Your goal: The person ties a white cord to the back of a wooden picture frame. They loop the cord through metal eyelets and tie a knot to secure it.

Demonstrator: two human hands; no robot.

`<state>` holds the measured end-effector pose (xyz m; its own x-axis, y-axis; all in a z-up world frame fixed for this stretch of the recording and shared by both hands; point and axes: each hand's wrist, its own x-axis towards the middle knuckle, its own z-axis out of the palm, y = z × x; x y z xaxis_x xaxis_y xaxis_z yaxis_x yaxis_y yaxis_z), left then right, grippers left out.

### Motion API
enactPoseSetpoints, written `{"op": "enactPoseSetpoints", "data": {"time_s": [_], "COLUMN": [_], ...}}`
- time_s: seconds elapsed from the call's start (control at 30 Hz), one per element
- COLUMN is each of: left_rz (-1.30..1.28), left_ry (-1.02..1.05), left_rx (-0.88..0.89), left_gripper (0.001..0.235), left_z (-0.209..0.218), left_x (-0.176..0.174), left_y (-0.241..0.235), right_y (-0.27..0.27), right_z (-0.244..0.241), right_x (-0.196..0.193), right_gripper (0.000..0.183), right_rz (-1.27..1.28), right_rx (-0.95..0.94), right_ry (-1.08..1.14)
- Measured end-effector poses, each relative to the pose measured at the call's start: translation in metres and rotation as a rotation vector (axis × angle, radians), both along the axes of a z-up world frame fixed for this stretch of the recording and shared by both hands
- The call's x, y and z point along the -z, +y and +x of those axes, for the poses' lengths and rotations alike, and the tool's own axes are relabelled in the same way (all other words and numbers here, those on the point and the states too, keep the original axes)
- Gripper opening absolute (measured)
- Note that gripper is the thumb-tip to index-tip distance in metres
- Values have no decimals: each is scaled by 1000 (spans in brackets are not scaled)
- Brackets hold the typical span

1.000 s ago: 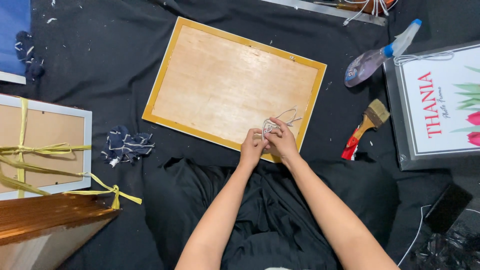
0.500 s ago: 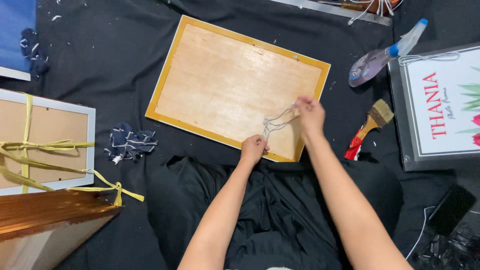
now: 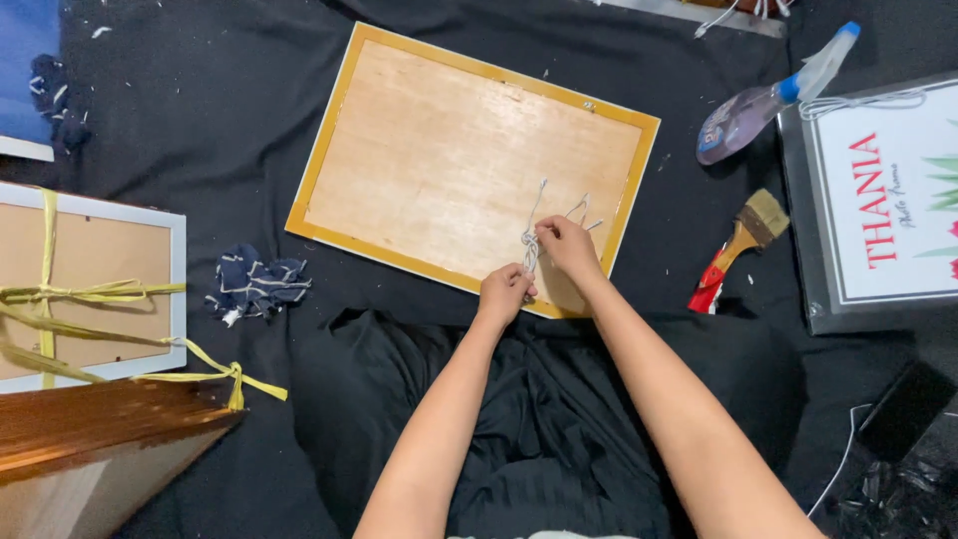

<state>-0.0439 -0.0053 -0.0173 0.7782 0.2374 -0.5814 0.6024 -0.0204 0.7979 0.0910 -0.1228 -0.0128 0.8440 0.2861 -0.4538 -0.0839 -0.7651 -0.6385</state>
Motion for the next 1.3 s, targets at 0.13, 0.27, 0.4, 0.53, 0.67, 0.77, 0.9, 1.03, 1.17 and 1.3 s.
{"op": "enactPoseSetpoints", "data": {"time_s": [0.13,0.27,0.4,0.53,0.67,0.77,0.9,1.03,1.17,1.3], "left_rz": [25,39,72,60,56,65,60,49,83,74], "left_ry": [11,22,32,44,43,53,59,54,73,67], "left_rx": [34,42,58,43,26,14,0,-1,20,15], "left_gripper": [17,17,17,17,17,17,17,17,17,17], "left_z": [1,2,2,4,3,3,4,4,3,6], "left_x": [7,-1,0,6,10,8,10,1,5,2], "left_y": [1,1,2,2,0,1,0,3,4,5], "right_y": [20,13,-2,-8,-22,-25,-25,-12,-8,-8], "right_z": [-7,-2,4,12,29,37,56,61,85,109], "right_x": [-3,30,41,28,21,-3,-50,-126,-153,-185], "right_gripper": [29,20,25,17,21,22,19,16,12,17], "right_rz": [16,-128,92,464,391,340,449,445,462,472], "right_rx": [-9,-79,105,402,314,280,243,215,142,216], "right_ry": [-11,-46,139,296,151,191,451,597,514,453]}}
